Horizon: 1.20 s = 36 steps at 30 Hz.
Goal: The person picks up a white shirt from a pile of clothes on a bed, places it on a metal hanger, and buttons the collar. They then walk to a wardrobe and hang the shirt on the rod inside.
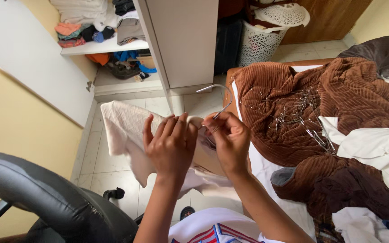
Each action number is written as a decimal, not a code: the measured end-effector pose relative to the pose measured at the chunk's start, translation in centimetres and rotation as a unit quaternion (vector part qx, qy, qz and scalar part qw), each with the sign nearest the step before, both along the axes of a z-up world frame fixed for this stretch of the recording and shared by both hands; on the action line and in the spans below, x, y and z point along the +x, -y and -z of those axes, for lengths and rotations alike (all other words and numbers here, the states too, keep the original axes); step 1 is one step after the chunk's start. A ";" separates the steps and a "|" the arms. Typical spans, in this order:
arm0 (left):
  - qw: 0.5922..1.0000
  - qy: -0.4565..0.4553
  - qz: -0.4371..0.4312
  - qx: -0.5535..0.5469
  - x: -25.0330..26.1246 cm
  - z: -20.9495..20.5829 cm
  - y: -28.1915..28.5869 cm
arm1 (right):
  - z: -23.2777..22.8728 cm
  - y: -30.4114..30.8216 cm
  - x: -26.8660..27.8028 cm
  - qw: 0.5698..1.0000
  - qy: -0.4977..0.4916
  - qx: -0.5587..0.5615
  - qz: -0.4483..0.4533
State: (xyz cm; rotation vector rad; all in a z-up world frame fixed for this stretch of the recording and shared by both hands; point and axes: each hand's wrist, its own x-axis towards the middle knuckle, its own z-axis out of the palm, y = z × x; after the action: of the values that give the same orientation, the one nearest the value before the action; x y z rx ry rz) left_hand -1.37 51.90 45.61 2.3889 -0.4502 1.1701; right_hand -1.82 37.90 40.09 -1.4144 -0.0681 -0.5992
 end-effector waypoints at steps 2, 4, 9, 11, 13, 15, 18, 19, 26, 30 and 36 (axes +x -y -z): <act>1.000 0.011 -0.016 -0.007 0.3 -0.5 -0.4 | 0.1 0.4 0.3 0.998 -0.047 -0.025 -0.032; 0.999 0.002 -0.038 -0.019 0.8 -0.9 -1.8 | 0.1 0.8 -0.2 0.995 -0.064 -0.046 -0.064; 0.999 -0.030 -0.027 0.028 2.5 -1.0 -4.8 | -3.5 3.9 -0.7 0.983 -0.057 -0.147 -0.089; 0.999 -0.033 0.014 0.021 2.8 -0.4 -4.0 | -5.3 4.1 -0.2 0.966 -0.044 -0.245 -0.074; 0.998 -0.033 0.045 -0.001 2.1 0.2 -2.2 | -7.2 3.6 0.9 0.938 -0.083 -0.331 -0.058; 0.997 -0.058 0.058 -0.002 1.8 0.3 -1.6 | -8.5 3.1 1.7 0.898 -0.175 -0.401 -0.045; 0.996 -0.061 0.068 -0.008 1.4 -0.1 -1.1 | -9.3 4.1 1.9 0.943 -0.002 -0.315 -0.110; 0.996 -0.061 0.069 -0.009 1.3 -0.2 -1.3 | -9.1 4.6 1.8 0.941 -0.024 -0.323 -0.103; 0.994 -0.088 0.033 -0.059 1.7 -0.4 -0.8 | -5.9 5.3 1.9 0.921 -0.009 -0.373 -0.110; 0.996 -0.068 0.034 -0.050 1.2 -0.3 -0.6 | -5.4 4.7 1.5 0.900 -0.062 -0.430 -0.041; 0.998 -0.033 0.029 -0.045 1.1 -0.2 -1.2 | -4.8 4.5 1.6 0.967 -0.024 -0.241 -0.083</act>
State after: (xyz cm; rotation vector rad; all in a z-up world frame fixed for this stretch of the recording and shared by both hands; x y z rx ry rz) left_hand -0.25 53.06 45.86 2.3131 -0.4328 1.0606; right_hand -0.18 33.44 44.85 -1.8726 -0.3080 -0.4221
